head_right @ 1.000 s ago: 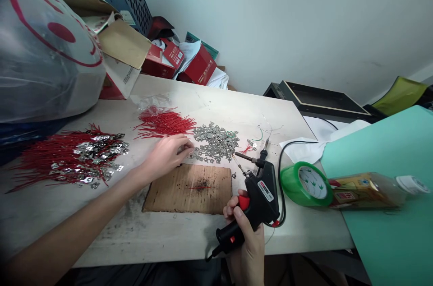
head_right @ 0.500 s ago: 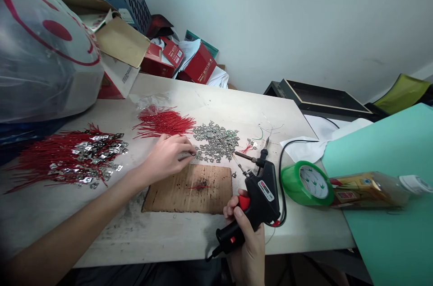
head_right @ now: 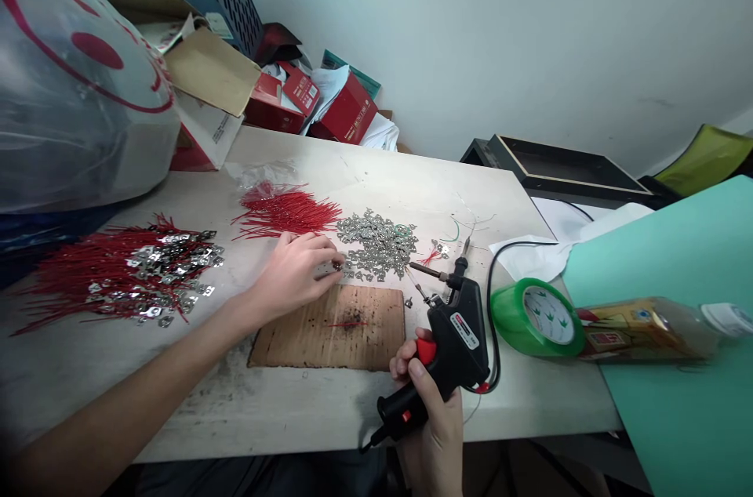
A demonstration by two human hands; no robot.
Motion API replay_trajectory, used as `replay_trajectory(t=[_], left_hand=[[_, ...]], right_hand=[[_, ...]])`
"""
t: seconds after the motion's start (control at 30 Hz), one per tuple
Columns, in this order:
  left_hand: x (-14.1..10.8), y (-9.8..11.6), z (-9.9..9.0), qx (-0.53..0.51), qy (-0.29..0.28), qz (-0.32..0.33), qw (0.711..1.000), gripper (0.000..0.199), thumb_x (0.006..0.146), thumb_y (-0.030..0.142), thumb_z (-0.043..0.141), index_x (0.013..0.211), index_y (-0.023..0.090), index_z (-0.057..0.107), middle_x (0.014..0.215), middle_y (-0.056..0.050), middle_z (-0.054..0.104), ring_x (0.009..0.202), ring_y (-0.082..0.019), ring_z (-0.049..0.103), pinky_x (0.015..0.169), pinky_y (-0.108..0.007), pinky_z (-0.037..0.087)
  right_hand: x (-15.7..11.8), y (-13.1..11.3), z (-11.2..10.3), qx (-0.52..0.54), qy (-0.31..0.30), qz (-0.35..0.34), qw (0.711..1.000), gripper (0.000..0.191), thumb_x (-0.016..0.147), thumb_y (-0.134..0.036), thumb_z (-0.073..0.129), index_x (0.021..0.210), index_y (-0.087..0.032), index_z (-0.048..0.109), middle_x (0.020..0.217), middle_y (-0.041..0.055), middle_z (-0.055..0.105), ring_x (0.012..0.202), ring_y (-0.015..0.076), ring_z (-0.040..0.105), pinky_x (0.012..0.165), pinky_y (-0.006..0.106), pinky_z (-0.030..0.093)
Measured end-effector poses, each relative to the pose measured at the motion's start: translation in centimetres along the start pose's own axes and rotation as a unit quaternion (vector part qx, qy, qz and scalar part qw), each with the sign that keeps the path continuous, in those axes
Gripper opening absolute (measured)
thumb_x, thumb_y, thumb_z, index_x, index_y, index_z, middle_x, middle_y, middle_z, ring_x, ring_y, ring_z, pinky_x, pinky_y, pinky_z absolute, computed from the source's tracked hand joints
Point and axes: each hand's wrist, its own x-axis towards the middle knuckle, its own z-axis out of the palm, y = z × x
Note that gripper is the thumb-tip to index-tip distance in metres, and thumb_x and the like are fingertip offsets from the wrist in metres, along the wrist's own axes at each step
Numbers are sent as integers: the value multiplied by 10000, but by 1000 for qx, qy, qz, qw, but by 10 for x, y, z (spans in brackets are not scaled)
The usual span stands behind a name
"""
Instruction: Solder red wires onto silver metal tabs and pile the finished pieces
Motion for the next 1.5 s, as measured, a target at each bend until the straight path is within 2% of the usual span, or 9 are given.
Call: replay_trajectory(t=[0.37, 0.67, 0.9, 1.1, 1.17, 1.23, 1.33, 1.4, 1.5], left_hand=[[-1, 2, 3, -1, 4, 7, 1000, 160, 965, 270, 622, 945, 256, 780, 1019, -2, 753, 990, -236, 616, 824, -406, 285], [2, 3, 5, -15, 4, -10, 1000, 193, 974, 236, 594, 910, 255, 774, 1007, -5, 759, 993, -237, 614, 848, -416, 297], [1, 4, 6, -58, -6, -35, 998, 196, 964, 180, 590, 1060, 240, 749, 1064, -27, 746, 1070, -255, 626, 886, -423, 320], [3, 3, 6, -131, -29, -40, 990, 206, 966, 167, 568, 966, 254, 754, 1019, -7, 746, 1040, -229, 630, 910, -409, 356], [3, 3, 5, -165, -36, -38, 985, 177, 969, 190, 567, 966, 244, 736, 991, -2, 746, 965, -199, 640, 869, -367, 402], [3, 4, 1, -200, -39, -34, 979, 177, 992, 233, 543, 1060, 235, 705, 997, -9, 742, 878, -166, 639, 791, -316, 448], [1, 9, -5, -289, -47, -21, 956, 270, 1030, 284, 481, 1238, 238, 647, 1150, -38, 722, 933, -161, 641, 799, -305, 499], [-1, 13, -10, -353, -60, -7, 934, 275, 1039, 303, 469, 1229, 247, 660, 1209, -37, 704, 1022, -171, 633, 873, -328, 504], [-4, 21, -13, -410, -71, -8, 909, 218, 1017, 324, 532, 1117, 241, 707, 1081, -23, 722, 946, -166, 622, 829, -322, 492]], right_hand=[[6, 7, -15, 5, -22, -3, 1000, 464, 834, -265, 804, 1272, -269, 652, 923, 8, 602, 798, 117, 551, 729, 236, 503], [5, 3, -8, 6, -17, 1, 1000, 478, 829, -267, 807, 1276, -276, 640, 908, 5, 605, 804, 121, 550, 762, 251, 502], [0, 0, 3, -10, -5, -6, 1000, 458, 820, -279, 802, 1248, -284, 637, 891, -7, 590, 786, 122, 536, 765, 268, 489], [0, 1, 2, 3, 4, -4, 1000, 427, 810, -260, 802, 1211, -269, 657, 893, 0, 580, 781, 128, 530, 752, 280, 498], [0, 1, 2, 6, 4, -4, 1000, 423, 817, -256, 796, 1216, -267, 657, 899, 2, 583, 785, 128, 532, 765, 279, 502], [0, 0, 2, 6, -1, -3, 1000, 400, 830, -260, 786, 1209, -272, 656, 903, -1, 586, 792, 123, 533, 776, 272, 501], [-1, 0, 1, 1, -8, -1, 1000, 376, 846, -276, 777, 1201, -277, 653, 907, -3, 587, 801, 121, 529, 781, 268, 496], [0, 0, 1, -3, -6, -1, 1000, 380, 849, -287, 777, 1208, -273, 652, 907, -1, 589, 805, 125, 529, 783, 275, 496], [1, 1, -2, -13, -10, -3, 1000, 403, 846, -300, 785, 1224, -279, 647, 907, -2, 596, 797, 125, 533, 762, 278, 495]])
